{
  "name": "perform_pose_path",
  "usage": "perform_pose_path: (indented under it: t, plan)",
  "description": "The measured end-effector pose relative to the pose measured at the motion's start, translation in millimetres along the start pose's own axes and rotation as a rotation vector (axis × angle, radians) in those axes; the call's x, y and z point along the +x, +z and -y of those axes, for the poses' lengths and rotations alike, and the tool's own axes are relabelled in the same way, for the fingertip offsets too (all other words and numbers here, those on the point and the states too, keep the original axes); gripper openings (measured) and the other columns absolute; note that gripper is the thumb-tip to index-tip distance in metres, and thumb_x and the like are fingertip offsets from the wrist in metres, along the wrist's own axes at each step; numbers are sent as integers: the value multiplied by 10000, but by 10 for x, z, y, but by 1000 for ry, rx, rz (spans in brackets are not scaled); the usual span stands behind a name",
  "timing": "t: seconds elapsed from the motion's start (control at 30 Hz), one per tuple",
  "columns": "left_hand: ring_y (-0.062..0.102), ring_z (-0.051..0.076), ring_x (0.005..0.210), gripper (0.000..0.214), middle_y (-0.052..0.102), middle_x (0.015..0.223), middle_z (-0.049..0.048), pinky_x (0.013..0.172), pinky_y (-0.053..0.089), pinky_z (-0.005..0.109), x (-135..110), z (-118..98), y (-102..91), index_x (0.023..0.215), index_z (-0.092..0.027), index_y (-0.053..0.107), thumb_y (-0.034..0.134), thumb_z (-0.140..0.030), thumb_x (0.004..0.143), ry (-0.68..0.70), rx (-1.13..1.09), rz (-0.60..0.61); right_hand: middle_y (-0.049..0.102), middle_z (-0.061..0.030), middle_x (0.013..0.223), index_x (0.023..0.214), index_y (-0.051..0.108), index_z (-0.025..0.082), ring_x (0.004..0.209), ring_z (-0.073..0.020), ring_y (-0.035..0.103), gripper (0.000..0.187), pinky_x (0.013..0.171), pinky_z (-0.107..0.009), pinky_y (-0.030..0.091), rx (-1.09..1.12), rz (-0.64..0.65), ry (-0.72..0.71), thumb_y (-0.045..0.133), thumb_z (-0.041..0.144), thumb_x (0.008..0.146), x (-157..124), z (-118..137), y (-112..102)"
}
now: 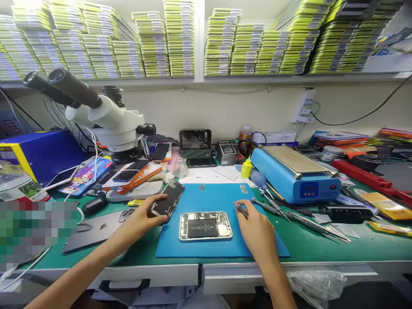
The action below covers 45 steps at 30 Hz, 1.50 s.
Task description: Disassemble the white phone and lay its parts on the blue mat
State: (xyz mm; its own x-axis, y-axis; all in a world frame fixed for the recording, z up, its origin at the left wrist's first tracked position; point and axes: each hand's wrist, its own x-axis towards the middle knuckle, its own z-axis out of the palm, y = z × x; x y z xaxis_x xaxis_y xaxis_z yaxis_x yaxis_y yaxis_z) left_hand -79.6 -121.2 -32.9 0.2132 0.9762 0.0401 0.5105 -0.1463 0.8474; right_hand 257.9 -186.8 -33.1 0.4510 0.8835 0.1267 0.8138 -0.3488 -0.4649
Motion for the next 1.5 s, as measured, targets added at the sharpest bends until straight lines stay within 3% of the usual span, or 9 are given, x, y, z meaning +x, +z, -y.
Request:
perform_pose_path:
  t: [0.23, 0.43, 0.6, 0.7, 0.93, 1.37, 1.5]
  plan:
    - [738, 365, 1207, 720, 757, 1421, 121, 976, 617, 437, 90, 64, -50, 1425, -265, 736, 821, -602, 795, 138, 199, 20, 847, -60, 1030, 1251, 767, 293, 966, -279, 758, 277, 713, -318, 378, -9, 4, -8, 542, 263, 1093, -6, -10, -10]
    - [749, 373, 1198, 664, 764, 1402, 118, 963, 615, 455, 69, 125, -17, 1479, -265, 701, 704, -658, 944, 193, 388, -27, 844, -58, 1015, 1247, 772, 292, 953, -271, 757, 281, 705, -311, 389, -15, 4, -12, 540, 261, 1091, -11, -2, -27]
    - [730, 399, 1256, 615, 768, 1376, 137, 1081, 564, 513, 100, 134, 69, 1414, -226, 732, 617, -679, 1015, 258, 519, -87, 840, -53, 999, 1242, 770, 291, 937, -262, 753, 283, 694, -303, 390, -24, 1, -15, 531, 265, 1095, -20, -1, -30]
    - [747, 398, 1227, 606, 777, 1357, 138, 1071, 568, 512, 128, 152, 77, 1382, -217, 747, 583, -687, 1035, 279, 564, -100, 842, -51, 1006, 1249, 767, 289, 942, -260, 754, 290, 700, -305, 386, -24, -3, -21, 520, 265, 1098, -15, -8, -25]
    - [761, 382, 1205, 582, 789, 1334, 134, 1006, 601, 484, 68, 253, 33, 1370, -217, 735, 515, -666, 1074, 281, 609, -129, 838, -62, 984, 1208, 779, 274, 920, -259, 749, 276, 707, -309, 383, 1, -31, -41, 537, 258, 1077, 1, -39, 14]
    - [716, 390, 1247, 585, 765, 1323, 143, 1096, 546, 517, -71, 252, 126, 1363, -196, 689, 570, -680, 1058, 216, 551, -161, 820, -72, 922, 1182, 794, 265, 813, -243, 687, 284, 668, -314, 323, 50, -79, -76, 544, 260, 1047, 0, -74, 63]
    - [739, 363, 1150, 597, 774, 1245, 122, 1046, 560, 484, -78, 254, 82, 1362, -202, 692, 567, -699, 1055, 204, 536, -155, 800, -66, 897, 1163, 788, 267, 795, -245, 673, 275, 657, -311, 315, 89, -84, -59, 545, 267, 1035, 1, -75, 65]
